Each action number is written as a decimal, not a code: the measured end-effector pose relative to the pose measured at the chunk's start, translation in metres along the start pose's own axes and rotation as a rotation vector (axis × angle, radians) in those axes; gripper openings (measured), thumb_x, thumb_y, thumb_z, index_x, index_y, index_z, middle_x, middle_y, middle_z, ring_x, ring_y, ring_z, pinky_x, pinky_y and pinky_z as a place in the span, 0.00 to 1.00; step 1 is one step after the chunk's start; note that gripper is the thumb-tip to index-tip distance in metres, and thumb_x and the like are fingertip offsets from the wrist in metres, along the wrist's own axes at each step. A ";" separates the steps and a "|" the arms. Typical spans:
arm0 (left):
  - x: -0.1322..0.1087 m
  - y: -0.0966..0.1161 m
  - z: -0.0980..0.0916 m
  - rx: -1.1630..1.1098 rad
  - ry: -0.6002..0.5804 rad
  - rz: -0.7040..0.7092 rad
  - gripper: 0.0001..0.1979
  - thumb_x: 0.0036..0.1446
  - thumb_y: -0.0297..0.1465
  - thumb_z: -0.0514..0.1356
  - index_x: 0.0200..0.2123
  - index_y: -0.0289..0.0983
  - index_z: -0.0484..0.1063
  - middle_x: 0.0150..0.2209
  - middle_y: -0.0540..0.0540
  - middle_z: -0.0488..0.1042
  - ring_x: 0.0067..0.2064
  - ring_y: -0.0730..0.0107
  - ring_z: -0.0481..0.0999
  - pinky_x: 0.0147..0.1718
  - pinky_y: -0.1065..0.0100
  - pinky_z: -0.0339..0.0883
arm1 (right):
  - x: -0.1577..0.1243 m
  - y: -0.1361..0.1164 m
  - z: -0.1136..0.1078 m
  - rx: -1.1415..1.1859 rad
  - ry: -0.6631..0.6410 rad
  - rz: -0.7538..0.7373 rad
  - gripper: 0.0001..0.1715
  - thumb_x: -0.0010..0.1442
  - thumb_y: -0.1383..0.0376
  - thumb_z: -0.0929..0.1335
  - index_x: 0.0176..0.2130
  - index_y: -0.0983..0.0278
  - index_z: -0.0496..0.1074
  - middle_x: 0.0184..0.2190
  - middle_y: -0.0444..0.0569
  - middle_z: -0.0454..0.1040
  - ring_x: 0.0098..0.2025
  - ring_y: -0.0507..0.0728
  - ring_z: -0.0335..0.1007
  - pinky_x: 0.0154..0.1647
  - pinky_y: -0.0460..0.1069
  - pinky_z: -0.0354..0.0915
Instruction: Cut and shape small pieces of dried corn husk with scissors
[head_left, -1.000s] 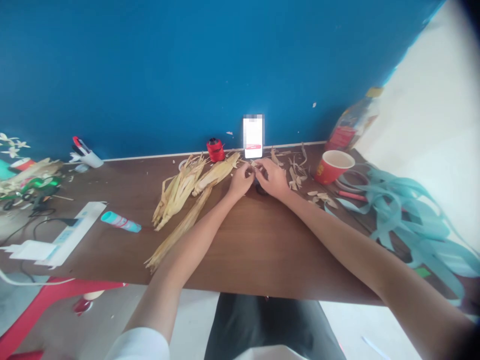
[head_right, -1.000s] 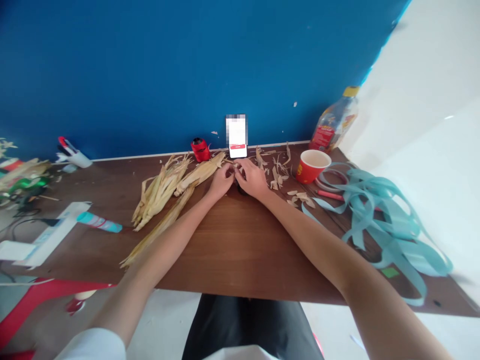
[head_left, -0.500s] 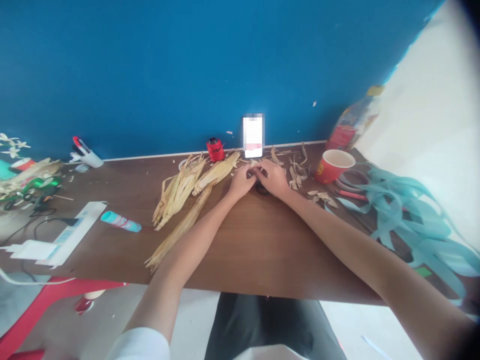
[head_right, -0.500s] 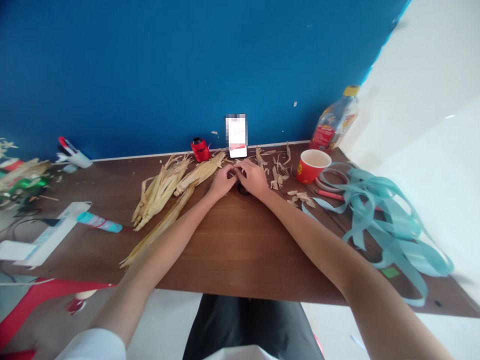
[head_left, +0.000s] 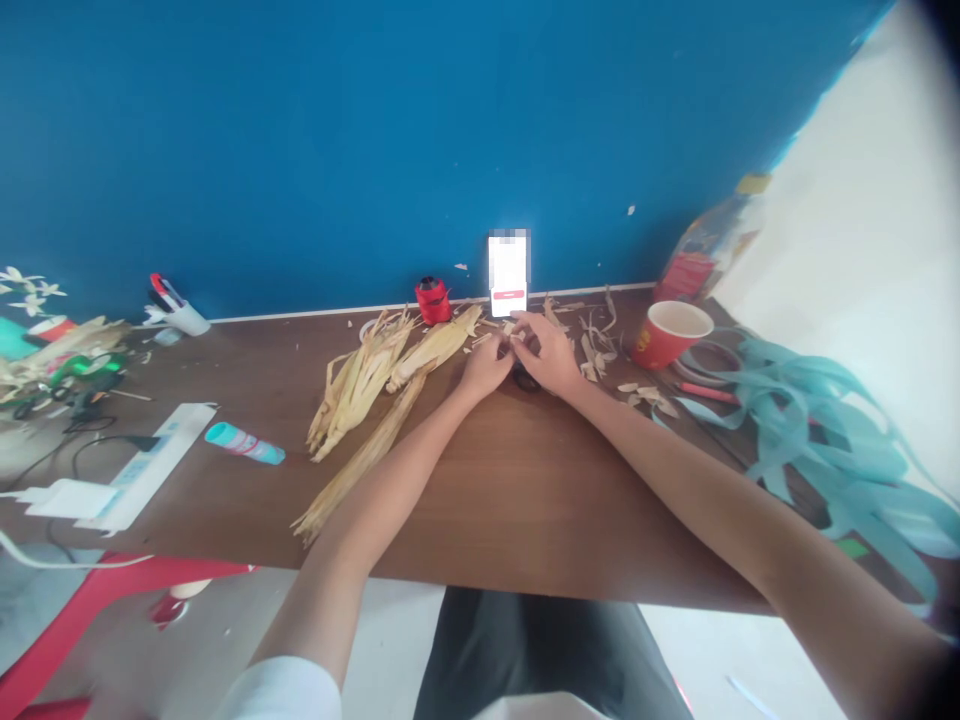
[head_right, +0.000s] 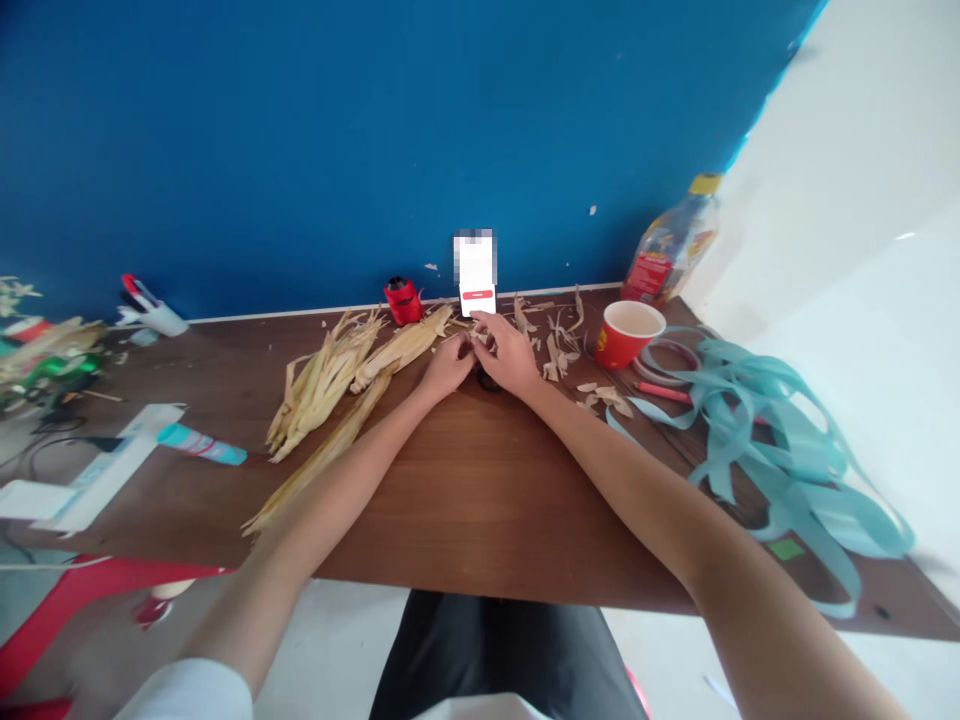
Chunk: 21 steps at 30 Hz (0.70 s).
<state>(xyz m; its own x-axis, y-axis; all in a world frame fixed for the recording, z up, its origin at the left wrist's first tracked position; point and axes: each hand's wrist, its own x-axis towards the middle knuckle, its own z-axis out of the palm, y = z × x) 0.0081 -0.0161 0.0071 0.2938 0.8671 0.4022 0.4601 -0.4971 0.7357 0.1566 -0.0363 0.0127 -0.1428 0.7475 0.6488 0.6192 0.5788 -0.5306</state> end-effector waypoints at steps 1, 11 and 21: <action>0.000 0.000 0.000 0.010 -0.010 0.003 0.06 0.57 0.30 0.57 0.27 0.37 0.66 0.29 0.46 0.71 0.32 0.65 0.71 0.36 0.64 0.65 | 0.000 0.001 0.000 0.014 0.002 0.008 0.24 0.62 0.61 0.62 0.57 0.59 0.64 0.42 0.49 0.75 0.34 0.56 0.71 0.38 0.52 0.67; 0.000 -0.002 0.002 -0.064 -0.015 -0.023 0.04 0.55 0.30 0.58 0.29 0.37 0.67 0.30 0.47 0.72 0.32 0.68 0.71 0.35 0.65 0.66 | 0.000 0.001 0.000 0.000 0.069 0.050 0.25 0.57 0.65 0.63 0.55 0.62 0.64 0.35 0.47 0.75 0.31 0.56 0.70 0.35 0.51 0.66; 0.001 -0.002 -0.001 -0.442 0.052 -0.138 0.06 0.58 0.34 0.56 0.32 0.37 0.65 0.28 0.51 0.68 0.26 0.77 0.69 0.27 0.73 0.64 | 0.000 0.003 0.001 0.013 0.043 0.052 0.19 0.55 0.67 0.64 0.48 0.62 0.69 0.31 0.46 0.74 0.30 0.55 0.69 0.34 0.50 0.64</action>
<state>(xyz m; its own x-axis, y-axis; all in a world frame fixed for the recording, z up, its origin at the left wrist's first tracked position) 0.0064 -0.0139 0.0065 0.2076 0.9302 0.3027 0.0875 -0.3259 0.9414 0.1579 -0.0341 0.0108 -0.0767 0.7620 0.6430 0.6147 0.5439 -0.5713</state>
